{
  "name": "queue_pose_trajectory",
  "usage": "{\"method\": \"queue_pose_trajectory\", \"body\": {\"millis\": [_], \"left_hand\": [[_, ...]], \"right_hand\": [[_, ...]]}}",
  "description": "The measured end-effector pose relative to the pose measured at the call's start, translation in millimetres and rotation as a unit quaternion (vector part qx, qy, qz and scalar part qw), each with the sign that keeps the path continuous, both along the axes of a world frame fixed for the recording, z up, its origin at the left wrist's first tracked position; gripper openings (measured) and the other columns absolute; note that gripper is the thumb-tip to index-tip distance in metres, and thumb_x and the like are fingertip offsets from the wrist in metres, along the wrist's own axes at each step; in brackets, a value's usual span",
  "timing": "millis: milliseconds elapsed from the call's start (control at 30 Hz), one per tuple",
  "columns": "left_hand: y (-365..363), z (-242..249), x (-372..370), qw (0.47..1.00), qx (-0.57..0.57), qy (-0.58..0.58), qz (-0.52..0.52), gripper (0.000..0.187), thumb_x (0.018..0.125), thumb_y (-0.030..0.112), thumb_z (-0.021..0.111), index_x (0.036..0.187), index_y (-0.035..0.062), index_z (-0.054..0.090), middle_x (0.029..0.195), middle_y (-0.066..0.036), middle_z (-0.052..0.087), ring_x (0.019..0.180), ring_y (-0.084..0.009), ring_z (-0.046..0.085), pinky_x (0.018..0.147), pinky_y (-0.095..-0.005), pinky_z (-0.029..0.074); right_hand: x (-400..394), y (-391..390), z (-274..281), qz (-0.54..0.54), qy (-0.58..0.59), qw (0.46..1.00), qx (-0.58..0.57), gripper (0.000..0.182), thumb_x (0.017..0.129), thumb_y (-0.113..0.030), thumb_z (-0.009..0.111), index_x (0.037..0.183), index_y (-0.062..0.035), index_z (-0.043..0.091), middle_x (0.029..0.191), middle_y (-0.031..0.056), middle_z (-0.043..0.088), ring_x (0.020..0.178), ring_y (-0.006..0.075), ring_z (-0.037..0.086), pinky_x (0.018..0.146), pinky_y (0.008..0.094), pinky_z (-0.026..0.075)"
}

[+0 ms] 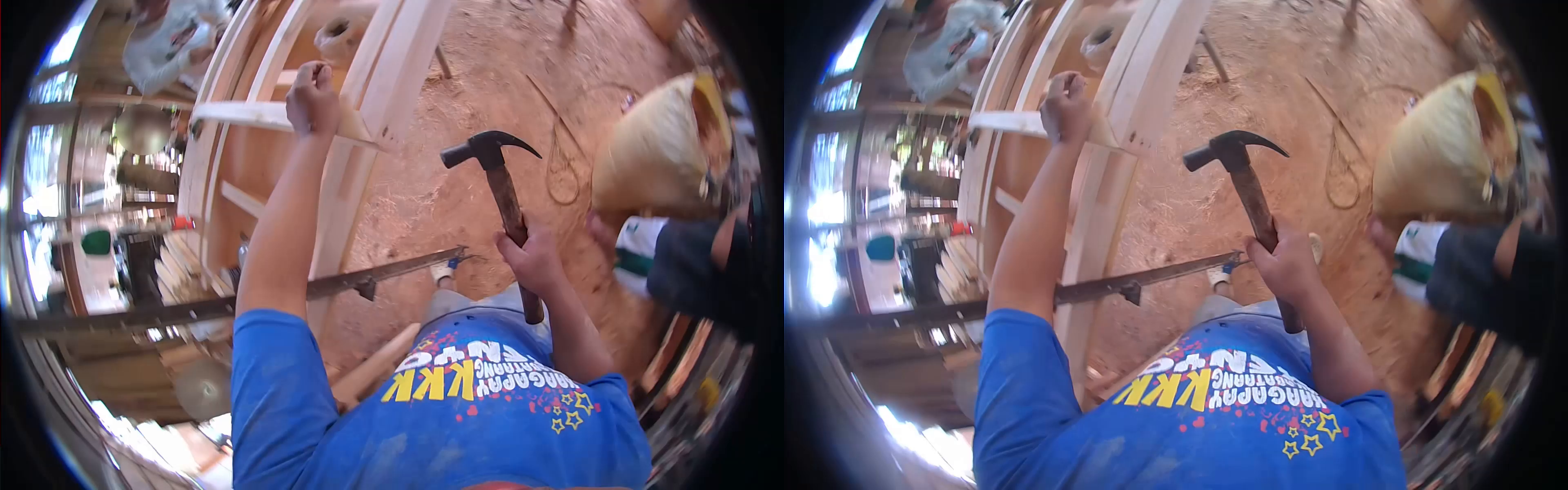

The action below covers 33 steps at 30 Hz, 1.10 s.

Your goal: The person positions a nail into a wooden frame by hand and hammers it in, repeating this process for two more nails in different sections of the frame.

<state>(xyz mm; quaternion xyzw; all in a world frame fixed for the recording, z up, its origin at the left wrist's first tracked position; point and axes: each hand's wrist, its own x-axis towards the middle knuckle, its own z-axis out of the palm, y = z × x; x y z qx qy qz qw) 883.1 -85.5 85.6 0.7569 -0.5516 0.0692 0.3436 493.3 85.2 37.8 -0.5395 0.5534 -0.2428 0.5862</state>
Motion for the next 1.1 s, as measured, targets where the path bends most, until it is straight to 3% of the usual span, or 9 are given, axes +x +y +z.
{"method": "queue_pose_trajectory", "body": {"millis": [100,167,200,300,467,700,767,900,1100], "left_hand": [[-7,1,6,0.972,0.026,0.175,-0.153,0.012,0.100,0.020,0.072,0.108,0.0108,0.075,0.101,-0.007,0.078,0.091,-0.0207,0.074,0.085,-0.0360,0.056],[-5,13,1,0.895,0.053,0.350,-0.272,0.010,0.101,0.017,0.072,0.108,0.0101,0.075,0.104,-0.003,0.079,0.092,-0.0175,0.072,0.088,-0.0339,0.055],[-1,22,-1,0.853,0.100,0.338,-0.385,0.009,0.101,0.013,0.071,0.108,0.0085,0.075,0.112,-0.003,0.077,0.102,-0.0162,0.070,0.093,-0.0326,0.053],[20,37,-13,0.850,0.236,0.189,-0.430,0.010,0.100,0.012,0.072,0.106,0.0060,0.077,0.121,-0.007,0.075,0.113,-0.0170,0.067,0.098,-0.0336,0.052],[32,28,-16,0.879,0.203,0.122,-0.414,0.007,0.092,0.003,0.076,0.098,0.0045,0.079,0.130,-0.010,0.071,0.123,-0.0230,0.064,0.105,-0.0374,0.051],[42,28,-16,0.879,0.202,0.099,-0.421,0.008,0.093,0.002,0.075,0.100,0.0047,0.079,0.135,-0.012,0.070,0.132,-0.0258,0.060,0.108,-0.0397,0.051],[41,30,-6,0.869,0.225,0.025,-0.440,0.010,0.099,0.004,0.069,0.106,-0.0004,0.075,0.147,-0.015,0.061,0.135,-0.0229,0.058,0.105,-0.0357,0.051],[50,31,-14,0.870,0.196,-0.018,-0.453,0.011,0.099,0.002,0.069,0.107,-0.0004,0.075,0.145,-0.016,0.062,0.138,-0.0258,0.057,0.110,-0.0381,0.050],[65,32,-25,0.885,0.170,-0.025,-0.433,0.016,0.096,-0.008,0.066,0.107,-0.0001,0.074,0.137,-0.015,0.067,0.138,-0.0288,0.059,0.108,-0.0387,0.054]], "right_hand": [[28,46,7,-0.061,-0.089,0.991,0.081,0.021,0.094,-0.018,0.073,0.101,-0.0021,0.063,0.075,0.0056,0.063,0.070,0.0140,0.066,0.063,0.0327,0.051],[35,71,-15,-0.081,-0.072,0.989,0.100,0.022,0.094,-0.019,0.073,0.104,-0.0023,0.062,0.074,0.0048,0.063,0.066,0.0125,0.065,0.061,0.0315,0.051],[36,76,-24,-0.087,-0.068,0.988,0.105,0.022,0.095,-0.019,0.073,0.105,-0.0025,0.062,0.074,0.0044,0.063,0.065,0.0118,0.064,0.060,0.0309,0.051],[44,91,-31,-0.107,-0.030,0.973,0.203,0.025,0.095,-0.019,0.072,0.106,-0.0008,0.060,0.076,0.0058,0.064,0.064,0.0132,0.064,0.062,0.0308,0.051],[55,91,-92,-0.100,-0.005,0.987,0.128,0.025,0.095,-0.019,0.073,0.107,-0.0016,0.060,0.082,0.0057,0.062,0.065,0.0113,0.060,0.057,0.0297,0.049],[94,49,-55,-0.167,-0.336,0.924,0.067,0.022,0.101,-0.018,0.069,0.112,-0.0046,0.055,0.080,-0.0005,0.055,0.062,0.0074,0.056,0.053,0.0273,0.047],[113,54,-49,-0.179,-0.420,0.886,0.077,0.023,0.102,-0.018,0.068,0.114,-0.0050,0.054,0.079,-0.0021,0.053,0.061,0.0060,0.055,0.052,0.0259,0.047],[142,57,-54,-0.172,-0.464,0.859,0.134,0.025,0.102,-0.017,0.068,0.116,-0.0050,0.052,0.078,-0.0025,0.052,0.058,0.0051,0.054,0.051,0.0246,0.047],[181,50,-49,-0.197,-0.430,0.878,0.073,0.030,0.100,-0.015,0.067,0.121,0.0008,0.054,0.080,0.0004,0.056,0.063,0.0086,0.051,0.056,0.0294,0.045]]}}
